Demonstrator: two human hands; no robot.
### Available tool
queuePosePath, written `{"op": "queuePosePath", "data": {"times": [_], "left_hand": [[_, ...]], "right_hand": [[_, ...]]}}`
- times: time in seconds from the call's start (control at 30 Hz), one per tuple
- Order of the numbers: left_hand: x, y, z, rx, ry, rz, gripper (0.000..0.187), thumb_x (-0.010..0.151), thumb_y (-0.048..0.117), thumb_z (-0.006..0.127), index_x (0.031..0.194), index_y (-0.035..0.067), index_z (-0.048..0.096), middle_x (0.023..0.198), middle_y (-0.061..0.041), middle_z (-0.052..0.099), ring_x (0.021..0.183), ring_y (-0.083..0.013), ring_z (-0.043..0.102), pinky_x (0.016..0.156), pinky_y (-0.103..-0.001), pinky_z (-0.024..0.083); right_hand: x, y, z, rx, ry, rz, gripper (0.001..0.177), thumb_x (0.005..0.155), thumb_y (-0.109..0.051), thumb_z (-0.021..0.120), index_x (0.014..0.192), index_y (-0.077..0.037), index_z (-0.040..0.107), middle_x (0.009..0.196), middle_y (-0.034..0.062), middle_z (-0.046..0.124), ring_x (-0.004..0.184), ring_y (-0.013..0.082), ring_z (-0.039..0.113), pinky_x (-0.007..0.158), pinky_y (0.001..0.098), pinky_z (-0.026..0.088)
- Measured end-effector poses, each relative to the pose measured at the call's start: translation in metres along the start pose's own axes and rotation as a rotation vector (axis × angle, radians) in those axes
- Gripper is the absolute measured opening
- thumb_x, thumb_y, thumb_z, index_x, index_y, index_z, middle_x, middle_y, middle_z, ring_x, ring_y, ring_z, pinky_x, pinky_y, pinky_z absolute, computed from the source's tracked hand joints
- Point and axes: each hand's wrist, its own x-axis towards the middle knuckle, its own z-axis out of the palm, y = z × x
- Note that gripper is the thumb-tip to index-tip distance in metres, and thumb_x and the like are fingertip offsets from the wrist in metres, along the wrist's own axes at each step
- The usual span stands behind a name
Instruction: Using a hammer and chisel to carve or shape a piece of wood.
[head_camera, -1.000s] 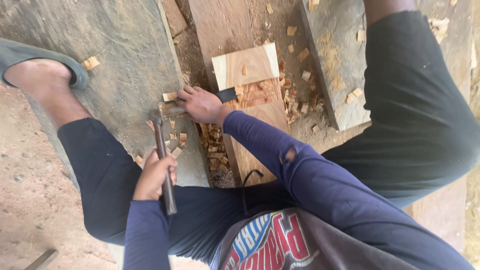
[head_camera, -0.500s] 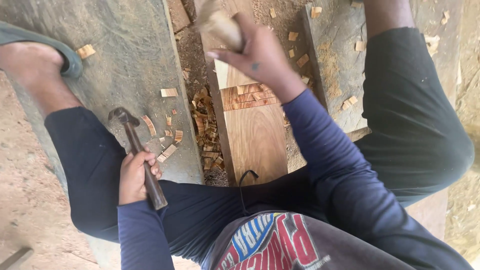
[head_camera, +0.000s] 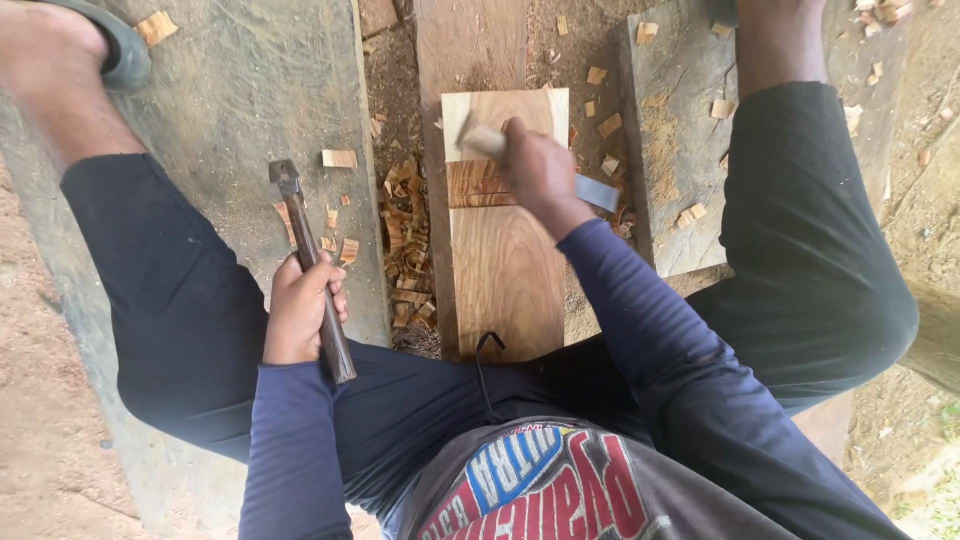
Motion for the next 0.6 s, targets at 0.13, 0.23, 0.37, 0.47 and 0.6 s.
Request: {"op": "queuePosePath", "data": {"times": [0.13,0.23,0.37,0.47,0.6], "left_hand": [[-0.001,-0.006,-0.004,-0.039,0.010,0.008,0.019,0.087,0.001,0.059,0.101,0.010,0.051,0.068,-0.002,0.051,0.046,-0.0125,0.051,0.038,-0.029,0.043],[-0.004,-0.002,-0.006,-0.057,0.013,0.022,0.018,0.088,0.002,0.059,0.102,0.009,0.051,0.069,-0.002,0.052,0.047,-0.0120,0.052,0.040,-0.029,0.044],[-0.008,0.009,-0.007,-0.134,0.006,0.090,0.018,0.087,0.001,0.059,0.102,0.009,0.052,0.072,-0.003,0.052,0.049,-0.0119,0.053,0.042,-0.029,0.046],[-0.017,0.012,-0.014,-0.196,0.049,0.167,0.020,0.087,0.000,0.059,0.103,0.009,0.050,0.073,-0.003,0.051,0.050,-0.0132,0.052,0.045,-0.030,0.047],[-0.030,0.010,-0.029,-0.283,0.103,0.292,0.020,0.089,-0.002,0.054,0.105,0.008,0.048,0.074,-0.004,0.048,0.053,-0.0151,0.050,0.049,-0.032,0.048]], "right_hand": [[0.004,0.031,-0.062,0.171,0.061,0.100,0.034,0.091,-0.026,0.077,0.113,-0.008,0.058,0.093,0.0120,0.072,0.072,0.0195,0.070,0.062,0.0378,0.060],[-0.003,0.018,-0.089,0.426,0.180,-0.026,0.041,0.095,-0.026,0.078,0.114,-0.001,0.052,0.100,0.0134,0.068,0.076,0.0171,0.070,0.065,0.0359,0.062],[-0.005,-0.054,-0.062,0.485,0.046,-0.426,0.038,0.102,-0.030,0.070,0.122,-0.003,0.052,0.106,0.0103,0.068,0.087,0.0195,0.071,0.075,0.0370,0.063],[-0.005,-0.118,-0.021,0.258,-0.061,-0.706,0.049,0.101,-0.046,0.066,0.136,-0.014,0.054,0.104,0.0081,0.070,0.085,0.0215,0.071,0.075,0.0388,0.061],[0.016,-0.150,0.056,0.208,0.014,-0.893,0.061,0.100,-0.053,0.062,0.149,-0.019,0.048,0.104,0.0079,0.069,0.081,0.0216,0.072,0.067,0.0380,0.060]]}}
